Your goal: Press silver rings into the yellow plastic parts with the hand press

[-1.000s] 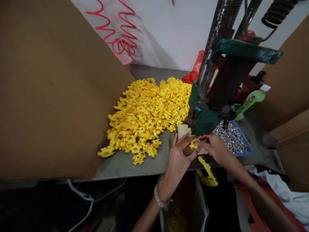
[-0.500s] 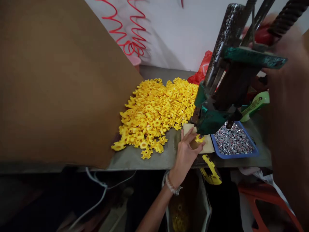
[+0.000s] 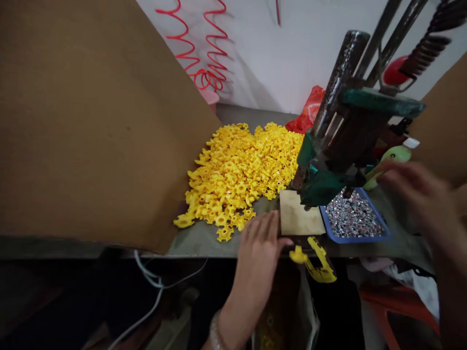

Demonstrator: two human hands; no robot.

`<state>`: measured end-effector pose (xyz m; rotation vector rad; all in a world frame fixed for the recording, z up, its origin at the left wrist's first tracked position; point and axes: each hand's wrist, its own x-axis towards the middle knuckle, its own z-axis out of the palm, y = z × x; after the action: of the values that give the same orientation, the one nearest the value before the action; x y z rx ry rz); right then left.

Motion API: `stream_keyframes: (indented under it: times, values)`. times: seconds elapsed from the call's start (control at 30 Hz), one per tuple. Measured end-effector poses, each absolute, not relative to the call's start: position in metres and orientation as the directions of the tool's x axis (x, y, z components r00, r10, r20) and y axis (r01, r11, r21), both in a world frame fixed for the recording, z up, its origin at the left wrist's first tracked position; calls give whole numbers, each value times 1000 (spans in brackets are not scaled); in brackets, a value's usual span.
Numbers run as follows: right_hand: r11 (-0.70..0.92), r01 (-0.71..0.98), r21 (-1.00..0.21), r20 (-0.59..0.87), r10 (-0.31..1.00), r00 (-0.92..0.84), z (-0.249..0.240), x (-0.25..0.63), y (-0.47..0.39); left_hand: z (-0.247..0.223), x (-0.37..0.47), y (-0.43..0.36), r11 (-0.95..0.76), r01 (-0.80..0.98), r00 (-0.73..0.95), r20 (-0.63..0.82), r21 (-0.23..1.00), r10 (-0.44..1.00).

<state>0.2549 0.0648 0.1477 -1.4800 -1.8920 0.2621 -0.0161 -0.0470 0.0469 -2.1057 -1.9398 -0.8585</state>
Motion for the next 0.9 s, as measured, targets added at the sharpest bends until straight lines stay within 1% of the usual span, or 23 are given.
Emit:
stream_keyframes:
  times: [0.07,0.1,0.13,0.2,0.27,0.3,0.33,0.4,0.47,0.5,0.57,0.63,0.7,0.77,0.83,0.9]
  values:
    - [292,738,-608,166,956,-241,118,247,63,42,-37,-41,43,976,-132,422,213,897]
    - [274,734,-621,73,953,-294,102,242,62,39,-46,-36,92,974,-168,390,206,905]
    - [268,737,-620,29,947,-320,88,238,61,35,-55,-30,103,970,-180,366,220,913]
    - [299,741,-601,76,945,-319,66,231,59,30,-66,-18,44,946,-160,345,322,925]
    - [327,738,-591,132,941,-312,58,227,57,27,-71,-9,-10,889,-166,341,459,925]
    - [326,733,-597,138,942,-306,57,227,57,27,-71,-7,-19,862,-180,341,506,923]
    - [317,729,-607,139,945,-296,58,227,57,26,-71,-6,-20,850,-189,341,527,921]
    - [294,723,-626,139,954,-267,60,228,57,25,-69,-5,-20,864,-175,338,504,925]
    - [260,708,-657,136,964,-227,60,229,56,23,-69,-5,-58,879,-107,315,473,943]
    - [240,697,-676,134,970,-204,60,229,55,22,-69,-4,-84,870,-77,303,485,950]
    - [202,671,-714,125,979,-162,60,229,53,22,-68,-2,-126,812,-66,303,571,951]
    - [184,643,-743,114,982,-148,62,227,51,25,-64,0,-170,705,-102,335,689,937]
    - [178,614,-769,107,983,-151,67,223,49,31,-55,0,-238,585,-138,385,775,913]
    - [173,573,-801,96,982,-162,73,217,47,38,-43,-2,-301,517,-147,430,801,891]
    - [145,521,-842,54,981,-185,79,211,45,42,-32,-4,-330,510,-133,452,794,882]
    - [87,472,-877,-16,978,-210,84,204,43,41,-23,-5,-324,505,-128,441,800,888]
